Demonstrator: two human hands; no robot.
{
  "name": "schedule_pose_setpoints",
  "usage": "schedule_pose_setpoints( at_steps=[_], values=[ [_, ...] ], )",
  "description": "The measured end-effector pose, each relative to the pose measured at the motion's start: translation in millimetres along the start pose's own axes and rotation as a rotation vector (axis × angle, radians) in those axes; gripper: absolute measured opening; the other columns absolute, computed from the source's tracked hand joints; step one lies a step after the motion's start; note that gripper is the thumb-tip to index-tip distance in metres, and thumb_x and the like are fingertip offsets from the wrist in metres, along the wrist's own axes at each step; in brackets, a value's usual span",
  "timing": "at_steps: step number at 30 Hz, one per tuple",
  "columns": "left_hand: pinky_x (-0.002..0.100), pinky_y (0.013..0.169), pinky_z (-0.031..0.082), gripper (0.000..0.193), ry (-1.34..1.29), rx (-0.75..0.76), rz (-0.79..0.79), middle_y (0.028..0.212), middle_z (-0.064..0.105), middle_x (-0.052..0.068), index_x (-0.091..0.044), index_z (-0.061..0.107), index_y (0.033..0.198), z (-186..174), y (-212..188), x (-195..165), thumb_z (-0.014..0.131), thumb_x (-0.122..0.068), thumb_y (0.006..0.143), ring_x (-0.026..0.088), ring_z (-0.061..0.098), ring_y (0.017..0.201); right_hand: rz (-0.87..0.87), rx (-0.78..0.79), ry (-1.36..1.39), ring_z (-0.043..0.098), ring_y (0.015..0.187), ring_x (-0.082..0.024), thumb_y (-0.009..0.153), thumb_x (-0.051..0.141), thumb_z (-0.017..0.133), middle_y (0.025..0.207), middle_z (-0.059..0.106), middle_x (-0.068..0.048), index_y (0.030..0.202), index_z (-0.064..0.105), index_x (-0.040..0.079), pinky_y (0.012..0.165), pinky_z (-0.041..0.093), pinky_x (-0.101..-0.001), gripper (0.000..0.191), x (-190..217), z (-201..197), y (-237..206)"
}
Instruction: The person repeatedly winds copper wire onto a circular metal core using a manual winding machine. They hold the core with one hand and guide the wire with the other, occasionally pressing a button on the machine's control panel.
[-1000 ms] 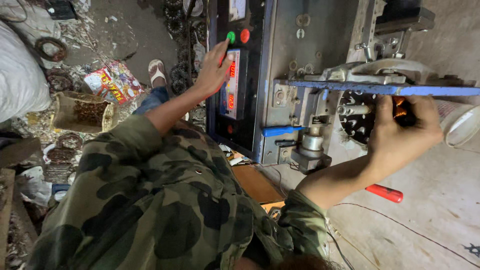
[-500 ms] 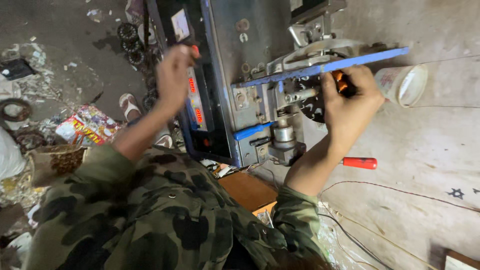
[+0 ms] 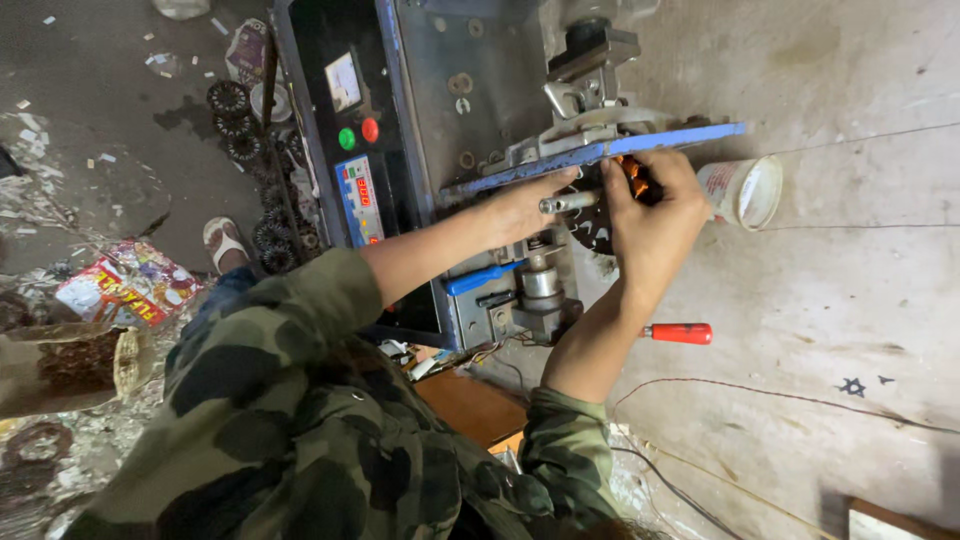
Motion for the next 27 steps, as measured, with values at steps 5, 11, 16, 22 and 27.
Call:
schedule_pose_setpoints(
  at_steps=[5, 11, 16, 22, 27],
  values=[
    [0.053, 0.105, 0.054, 0.042, -0.039, -0.028, 0.074, 0.13, 0.064, -0.001, -0.018, 0.061, 0.131, -10.8, 26.1, -3.2, 0.077, -0.017, 0.091, 0.016, 0.059, 0.125, -0.007, 0.013, -0.029, 0.07, 0.085, -0.022, 0.086, -0.003, 0.085, 0.099, 0.072, -0.014, 0.105, 0.073, -0.003, 0.08, 0.055, -0.0316, 0.022, 1.1, 0.5, 2.3],
    [0.046, 0.102, 0.054, 0.049, 0.036, -0.01, 0.061, 0.129, 0.064, -0.003, -0.018, 0.061, 0.132, 8.7, 8.6, -18.5, 0.082, -0.017, 0.088, 0.014, 0.059, 0.123, 0.023, 0.01, -0.051, 0.073, 0.089, -0.024, 0.086, -0.002, 0.084, 0.102, 0.073, -0.014, 0.107, 0.074, -0.002, 0.082, 0.056, -0.0328, 0.023, -1.4, -2.0, 3.9],
    [0.033, 0.098, 0.056, 0.043, 0.007, 0.0, -0.022, 0.123, 0.068, 0.0, -0.012, 0.066, 0.129, 11.5, 14.3, -11.2, 0.083, -0.02, 0.09, 0.015, 0.062, 0.118, 0.036, 0.021, -0.054, 0.073, 0.092, -0.025, 0.088, 0.0, 0.084, 0.105, 0.073, -0.015, 0.107, 0.074, -0.002, 0.083, 0.057, -0.0332, 0.022, -5.5, -3.2, 4.7],
    [0.033, 0.092, 0.056, 0.037, -0.056, 0.053, -0.036, 0.121, 0.068, 0.004, -0.008, 0.068, 0.128, -5.7, 25.3, 2.0, 0.082, -0.017, 0.095, 0.018, 0.064, 0.111, 0.039, 0.02, -0.045, 0.072, 0.091, -0.027, 0.089, 0.0, 0.085, 0.104, 0.072, -0.015, 0.107, 0.074, -0.002, 0.083, 0.056, -0.0342, 0.021, -4.7, -3.0, 5.5],
    [0.04, 0.098, 0.059, 0.037, -0.095, 0.065, 0.02, 0.121, 0.066, 0.0, -0.012, 0.065, 0.127, -11.5, 31.1, -2.7, 0.081, -0.012, 0.094, 0.017, 0.064, 0.113, 0.014, 0.027, -0.045, 0.071, 0.093, -0.029, 0.089, 0.0, 0.085, 0.106, 0.072, -0.016, 0.107, 0.074, -0.002, 0.085, 0.055, -0.0352, 0.022, -4.1, -0.3, 7.1]
  ],
)
Point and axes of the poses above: each hand's wrist, its own y-axis towards the middle knuckle, its own z-axis out of the palm, x = y × z, the point moved 7 cm from there along y, towards the middle knuckle
